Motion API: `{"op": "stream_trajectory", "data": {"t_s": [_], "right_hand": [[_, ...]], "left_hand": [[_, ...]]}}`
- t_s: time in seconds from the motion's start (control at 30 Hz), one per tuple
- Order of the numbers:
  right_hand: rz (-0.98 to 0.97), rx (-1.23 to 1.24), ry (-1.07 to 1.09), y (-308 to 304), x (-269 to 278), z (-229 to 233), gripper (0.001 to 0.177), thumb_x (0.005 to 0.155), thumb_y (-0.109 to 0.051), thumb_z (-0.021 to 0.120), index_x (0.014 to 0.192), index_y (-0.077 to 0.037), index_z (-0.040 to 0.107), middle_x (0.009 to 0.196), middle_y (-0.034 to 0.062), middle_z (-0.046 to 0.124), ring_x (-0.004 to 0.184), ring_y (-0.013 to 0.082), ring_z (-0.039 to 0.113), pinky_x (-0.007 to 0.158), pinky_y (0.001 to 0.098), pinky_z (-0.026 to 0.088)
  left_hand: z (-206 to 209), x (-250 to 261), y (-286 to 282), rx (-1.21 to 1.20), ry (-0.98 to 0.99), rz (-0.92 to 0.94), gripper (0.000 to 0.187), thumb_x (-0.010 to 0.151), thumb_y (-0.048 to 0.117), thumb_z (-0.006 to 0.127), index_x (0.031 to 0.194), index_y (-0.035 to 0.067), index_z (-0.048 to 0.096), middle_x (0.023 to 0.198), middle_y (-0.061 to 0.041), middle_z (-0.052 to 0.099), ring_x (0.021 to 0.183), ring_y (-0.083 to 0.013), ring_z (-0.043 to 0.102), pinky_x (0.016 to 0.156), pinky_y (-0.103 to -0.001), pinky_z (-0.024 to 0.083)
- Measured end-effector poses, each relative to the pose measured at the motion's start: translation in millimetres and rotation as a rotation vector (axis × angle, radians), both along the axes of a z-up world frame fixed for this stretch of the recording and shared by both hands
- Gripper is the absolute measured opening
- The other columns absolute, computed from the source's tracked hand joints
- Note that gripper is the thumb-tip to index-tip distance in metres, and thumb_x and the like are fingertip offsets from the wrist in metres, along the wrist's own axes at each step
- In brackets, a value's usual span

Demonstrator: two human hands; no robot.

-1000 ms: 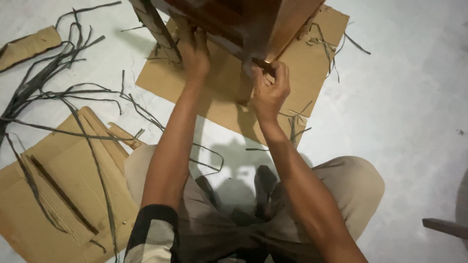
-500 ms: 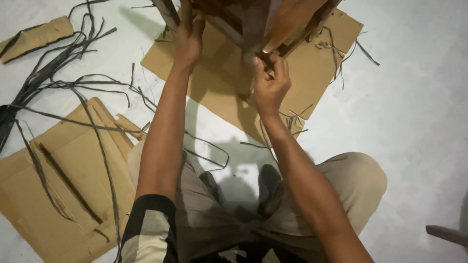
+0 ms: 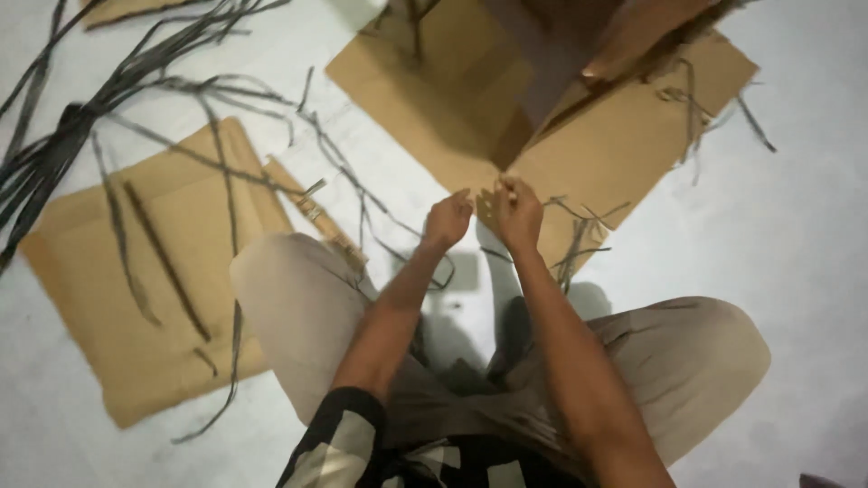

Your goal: Wrap cardboard protectors around the legs of a wooden table and secure them with ties.

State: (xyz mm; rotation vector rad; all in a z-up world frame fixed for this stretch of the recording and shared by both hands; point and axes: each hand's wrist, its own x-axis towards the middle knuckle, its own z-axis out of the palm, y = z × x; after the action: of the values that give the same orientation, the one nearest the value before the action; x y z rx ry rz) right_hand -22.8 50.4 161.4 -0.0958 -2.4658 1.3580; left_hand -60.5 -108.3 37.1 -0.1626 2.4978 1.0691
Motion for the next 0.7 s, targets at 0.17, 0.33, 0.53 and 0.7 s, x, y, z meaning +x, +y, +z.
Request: {"op": "stream_trajectory", "data": {"t_s": [0.17,0.33,0.53,0.7], "right_hand": [[0.229,0.175,-0.624,-21.5,27.4,-105.0,0.034,0.096,-0.048,0.060,0.120,-0.027,0.072,0.106,0.0069,0.075,0.107,0.0348,0.070,0.094,0.0506,0.057],[0.440,0.340,-0.825,-64.3,32.1,-134.4,0.040,0.095,-0.055,0.063,0.128,-0.035,0.071,0.118,-0.0009,0.076,0.117,0.0276,0.070,0.099,0.0457,0.055],[0.592,0.291,-0.788,-115.0,35.4,-98.3,0.043,0.098,-0.046,0.063,0.134,-0.022,0.069,0.125,0.0108,0.074,0.116,0.0322,0.071,0.101,0.0509,0.053],[0.651,0.337,-0.810,-121.1,42.4,-111.9,0.045,0.095,-0.051,0.061,0.132,-0.027,0.072,0.123,0.0112,0.075,0.122,0.0394,0.066,0.106,0.0532,0.051]], "left_hand": [[-11.0,51.6,-54.5,-0.001,0.085,0.105,0.044,0.098,0.041,0.053,0.136,0.025,0.067,0.115,-0.005,0.077,0.111,-0.0348,0.072,0.100,-0.051,0.055],[-9.0,76.8,-106.9,-0.022,0.155,0.286,0.038,0.097,0.042,0.053,0.127,0.029,0.072,0.109,-0.003,0.078,0.105,-0.0322,0.074,0.094,-0.049,0.058],[7.8,110.8,-142.2,-0.394,0.529,0.488,0.013,0.089,0.021,0.061,0.098,0.019,0.070,0.087,-0.002,0.058,0.086,-0.0247,0.065,0.077,-0.039,0.057],[18.3,132.3,-153.5,-0.345,0.491,0.521,0.033,0.083,0.008,0.072,0.114,0.005,0.062,0.111,-0.016,0.056,0.100,-0.0380,0.067,0.085,-0.048,0.059]]}}
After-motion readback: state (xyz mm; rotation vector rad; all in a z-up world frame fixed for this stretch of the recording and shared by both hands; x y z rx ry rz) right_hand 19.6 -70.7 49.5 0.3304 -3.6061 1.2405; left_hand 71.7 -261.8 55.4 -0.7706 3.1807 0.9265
